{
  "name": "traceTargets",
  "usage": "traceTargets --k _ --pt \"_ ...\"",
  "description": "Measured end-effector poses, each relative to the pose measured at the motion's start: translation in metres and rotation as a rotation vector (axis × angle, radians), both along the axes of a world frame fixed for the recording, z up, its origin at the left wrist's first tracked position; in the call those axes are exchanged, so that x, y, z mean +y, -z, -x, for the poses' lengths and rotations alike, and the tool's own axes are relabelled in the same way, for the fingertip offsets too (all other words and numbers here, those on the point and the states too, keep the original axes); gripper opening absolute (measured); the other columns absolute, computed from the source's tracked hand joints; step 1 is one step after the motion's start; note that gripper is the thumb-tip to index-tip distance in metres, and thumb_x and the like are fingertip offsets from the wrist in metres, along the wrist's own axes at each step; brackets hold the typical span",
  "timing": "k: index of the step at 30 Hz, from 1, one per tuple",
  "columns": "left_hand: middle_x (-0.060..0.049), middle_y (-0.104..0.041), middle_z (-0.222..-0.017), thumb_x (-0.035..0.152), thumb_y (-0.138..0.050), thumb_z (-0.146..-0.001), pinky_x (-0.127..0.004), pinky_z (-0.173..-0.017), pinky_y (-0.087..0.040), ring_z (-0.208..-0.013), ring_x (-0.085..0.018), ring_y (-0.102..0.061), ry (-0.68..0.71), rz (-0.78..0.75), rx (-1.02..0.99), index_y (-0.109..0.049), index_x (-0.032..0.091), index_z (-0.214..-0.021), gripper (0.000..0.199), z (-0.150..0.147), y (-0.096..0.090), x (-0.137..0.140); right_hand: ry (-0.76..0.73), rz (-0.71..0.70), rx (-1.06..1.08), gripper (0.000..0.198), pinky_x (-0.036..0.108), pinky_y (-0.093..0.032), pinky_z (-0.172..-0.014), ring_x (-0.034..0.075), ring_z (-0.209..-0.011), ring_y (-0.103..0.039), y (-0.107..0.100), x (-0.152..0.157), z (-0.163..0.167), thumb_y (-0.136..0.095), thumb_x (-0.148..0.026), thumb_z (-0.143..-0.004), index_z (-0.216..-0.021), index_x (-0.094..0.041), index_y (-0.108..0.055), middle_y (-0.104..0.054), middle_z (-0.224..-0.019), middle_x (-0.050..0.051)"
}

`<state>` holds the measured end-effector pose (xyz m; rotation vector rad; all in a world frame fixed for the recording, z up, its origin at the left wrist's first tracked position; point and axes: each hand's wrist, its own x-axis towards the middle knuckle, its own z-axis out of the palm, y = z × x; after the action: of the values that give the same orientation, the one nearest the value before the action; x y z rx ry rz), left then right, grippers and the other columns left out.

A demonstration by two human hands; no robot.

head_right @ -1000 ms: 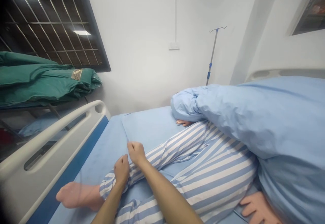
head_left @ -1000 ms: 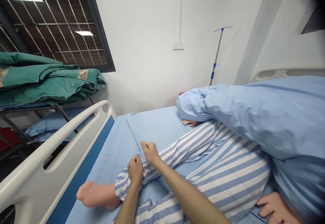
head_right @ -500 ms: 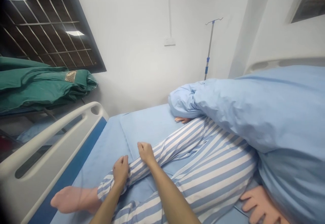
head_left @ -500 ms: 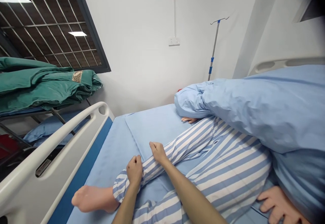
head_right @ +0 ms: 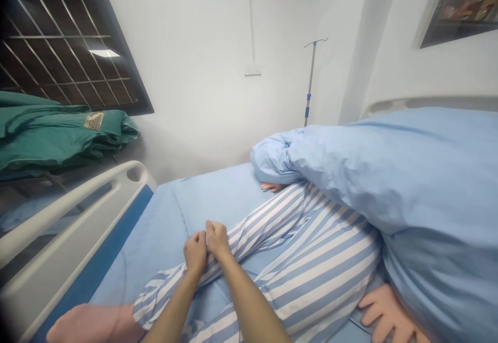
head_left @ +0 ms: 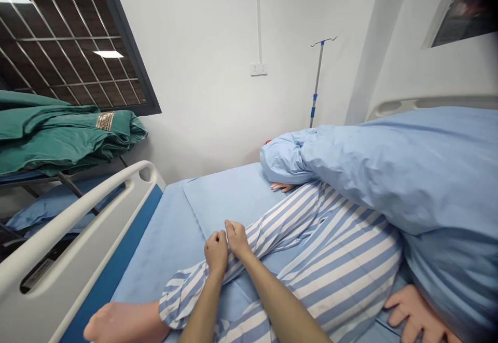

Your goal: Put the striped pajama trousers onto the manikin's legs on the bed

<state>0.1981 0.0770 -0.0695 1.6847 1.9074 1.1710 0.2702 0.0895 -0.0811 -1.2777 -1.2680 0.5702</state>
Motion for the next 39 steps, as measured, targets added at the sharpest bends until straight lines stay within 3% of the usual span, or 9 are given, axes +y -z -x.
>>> traceTargets --k 4,10,19,29,34,39 --pt "0.004 -0.038 -0.046 0.032 -0.036 -0.074 -0.024 -0.049 -0.023 -0.049 -0.011 -0.031 0.022 0.025 0.070 -0.033 0.020 -0.046 0.030 0.002 0.014 -0.004 -0.010 0.010 0.003 0.041 0.022 -0.022 -0.046 0.008 -0.047 -0.027 -0.001 0.000 0.001 -0.028 -0.041 -0.082 -0.048 -0.018 -0.030 -0.026 -0.046 -0.005" --pt "0.004 -0.037 -0.045 0.033 -0.037 -0.073 -0.024 -0.049 -0.023 -0.049 -0.011 -0.031 0.032 0.054 0.074 -0.032 0.020 -0.046 0.030 0.004 0.009 -0.003 0.033 0.029 -0.047 0.042 0.022 -0.019 -0.046 0.008 -0.046 -0.027 -0.003 -0.005 0.001 -0.029 -0.039 -0.082 -0.047 -0.017 -0.030 -0.026 -0.045 -0.005" --pt "0.004 -0.031 -0.045 0.031 -0.037 -0.072 -0.023 -0.049 -0.021 -0.049 -0.010 -0.028 0.004 0.051 0.100 -0.027 0.019 -0.046 0.030 0.001 0.009 -0.006 0.033 -0.053 -0.189 0.042 0.022 -0.019 -0.047 0.007 -0.046 -0.026 -0.042 0.007 -0.037 -0.030 -0.040 -0.082 -0.046 -0.017 -0.028 -0.023 -0.046 -0.005" --pt "0.005 -0.028 -0.046 0.032 -0.038 -0.072 -0.023 -0.051 -0.023 -0.049 -0.010 -0.030 0.039 0.054 0.087 -0.025 0.020 -0.048 0.030 0.000 0.010 -0.005 -0.053 0.060 -0.194 0.040 0.022 -0.018 -0.046 0.007 -0.046 -0.025 0.004 0.015 -0.053 -0.036 -0.037 -0.078 -0.044 -0.017 -0.029 -0.023 -0.045 -0.006" --pt "0.006 -0.025 -0.045 0.032 -0.040 -0.071 -0.023 -0.051 -0.024 -0.049 -0.009 -0.029 0.096 0.028 0.075 -0.024 0.020 -0.047 0.032 -0.004 0.002 -0.003 -0.068 0.051 -0.137 0.041 0.022 -0.018 -0.046 0.007 -0.046 -0.026 0.002 0.017 -0.056 -0.034 -0.038 -0.079 -0.045 -0.017 -0.028 -0.022 -0.046 -0.006" --pt "0.005 -0.027 -0.045 0.036 -0.036 -0.074 -0.023 -0.051 -0.028 -0.048 -0.010 -0.032 0.099 -0.061 -0.067 -0.026 0.021 -0.047 0.033 -0.028 -0.027 0.006 -0.059 0.060 -0.035 0.041 0.021 -0.020 -0.046 0.007 -0.047 -0.027 -0.001 0.015 -0.058 -0.034 -0.040 -0.079 -0.045 -0.017 -0.032 -0.025 -0.046 -0.005"
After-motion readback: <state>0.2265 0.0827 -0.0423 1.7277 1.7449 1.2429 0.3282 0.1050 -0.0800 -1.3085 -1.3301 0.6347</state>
